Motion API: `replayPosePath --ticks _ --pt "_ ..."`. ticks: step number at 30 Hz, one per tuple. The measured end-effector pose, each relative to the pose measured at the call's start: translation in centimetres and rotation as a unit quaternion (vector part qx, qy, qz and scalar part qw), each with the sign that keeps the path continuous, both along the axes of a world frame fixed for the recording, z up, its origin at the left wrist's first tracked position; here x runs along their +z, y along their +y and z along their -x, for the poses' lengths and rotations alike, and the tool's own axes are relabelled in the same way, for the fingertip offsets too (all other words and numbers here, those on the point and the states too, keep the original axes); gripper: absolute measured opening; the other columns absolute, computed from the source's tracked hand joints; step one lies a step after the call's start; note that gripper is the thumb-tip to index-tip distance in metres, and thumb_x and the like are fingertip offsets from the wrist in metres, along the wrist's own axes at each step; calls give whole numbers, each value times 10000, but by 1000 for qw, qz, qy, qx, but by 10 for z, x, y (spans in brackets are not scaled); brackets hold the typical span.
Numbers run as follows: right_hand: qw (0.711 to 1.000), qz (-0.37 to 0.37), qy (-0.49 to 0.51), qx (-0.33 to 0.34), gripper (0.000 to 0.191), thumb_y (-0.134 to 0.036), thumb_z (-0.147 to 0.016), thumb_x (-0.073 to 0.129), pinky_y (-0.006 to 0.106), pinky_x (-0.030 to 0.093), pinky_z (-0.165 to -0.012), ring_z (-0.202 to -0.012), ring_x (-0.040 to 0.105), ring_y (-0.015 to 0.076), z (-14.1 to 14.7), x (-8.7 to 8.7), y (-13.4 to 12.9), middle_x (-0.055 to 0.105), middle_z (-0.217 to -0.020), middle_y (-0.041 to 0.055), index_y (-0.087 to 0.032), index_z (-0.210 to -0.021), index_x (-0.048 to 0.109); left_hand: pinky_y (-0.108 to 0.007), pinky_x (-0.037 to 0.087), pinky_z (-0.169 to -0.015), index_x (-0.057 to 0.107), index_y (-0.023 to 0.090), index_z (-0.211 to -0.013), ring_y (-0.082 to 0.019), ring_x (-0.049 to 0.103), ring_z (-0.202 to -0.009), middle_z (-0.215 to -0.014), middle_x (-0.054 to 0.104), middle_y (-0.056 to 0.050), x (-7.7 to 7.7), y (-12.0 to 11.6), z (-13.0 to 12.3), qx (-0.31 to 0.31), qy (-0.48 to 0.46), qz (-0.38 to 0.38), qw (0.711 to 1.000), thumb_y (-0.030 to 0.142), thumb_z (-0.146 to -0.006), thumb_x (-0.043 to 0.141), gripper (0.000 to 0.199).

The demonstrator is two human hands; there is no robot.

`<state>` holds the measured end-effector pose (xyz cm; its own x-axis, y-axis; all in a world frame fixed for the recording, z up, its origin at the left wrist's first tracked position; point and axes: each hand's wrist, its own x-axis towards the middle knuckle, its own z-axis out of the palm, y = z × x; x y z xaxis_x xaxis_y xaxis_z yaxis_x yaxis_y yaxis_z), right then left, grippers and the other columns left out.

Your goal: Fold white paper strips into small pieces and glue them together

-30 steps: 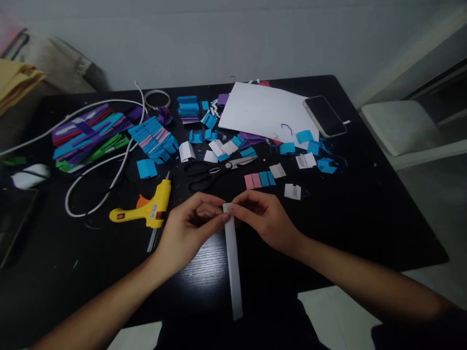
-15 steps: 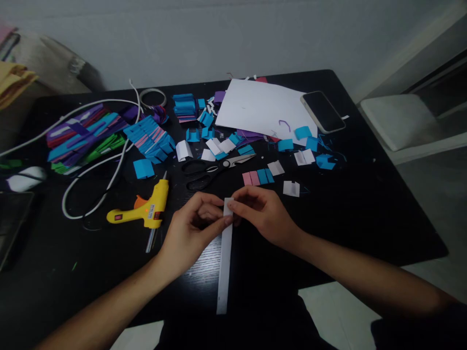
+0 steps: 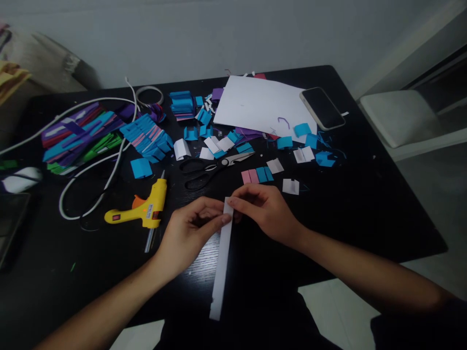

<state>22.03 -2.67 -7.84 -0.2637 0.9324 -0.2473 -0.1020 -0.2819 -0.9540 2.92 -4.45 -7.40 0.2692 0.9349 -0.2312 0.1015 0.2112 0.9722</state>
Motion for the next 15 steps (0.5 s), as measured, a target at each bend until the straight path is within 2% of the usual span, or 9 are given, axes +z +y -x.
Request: replayPosePath --ticks 8,15 --pt "1000 1 0 -13 300 -454 -798 849 278 564 -632 -629 665 136 0 -3 0 709 -702 3 -171 -825 754 -231 581 -662 730 201 -1032 -142 728 -716 -788 778 -1 -2 -3 1 30 27 -37 999 233 -863 787 181" --pt "1000 12 12 -24 299 -452 -790 858 298 599 -668 -648 688 145 2 -3 -1 721 -708 8 -173 -817 754 -223 504 -571 787 216 -963 -128 667 -664 -812 784 -11 -6 -7 4 38 88 -81 992 304 -894 769 114"
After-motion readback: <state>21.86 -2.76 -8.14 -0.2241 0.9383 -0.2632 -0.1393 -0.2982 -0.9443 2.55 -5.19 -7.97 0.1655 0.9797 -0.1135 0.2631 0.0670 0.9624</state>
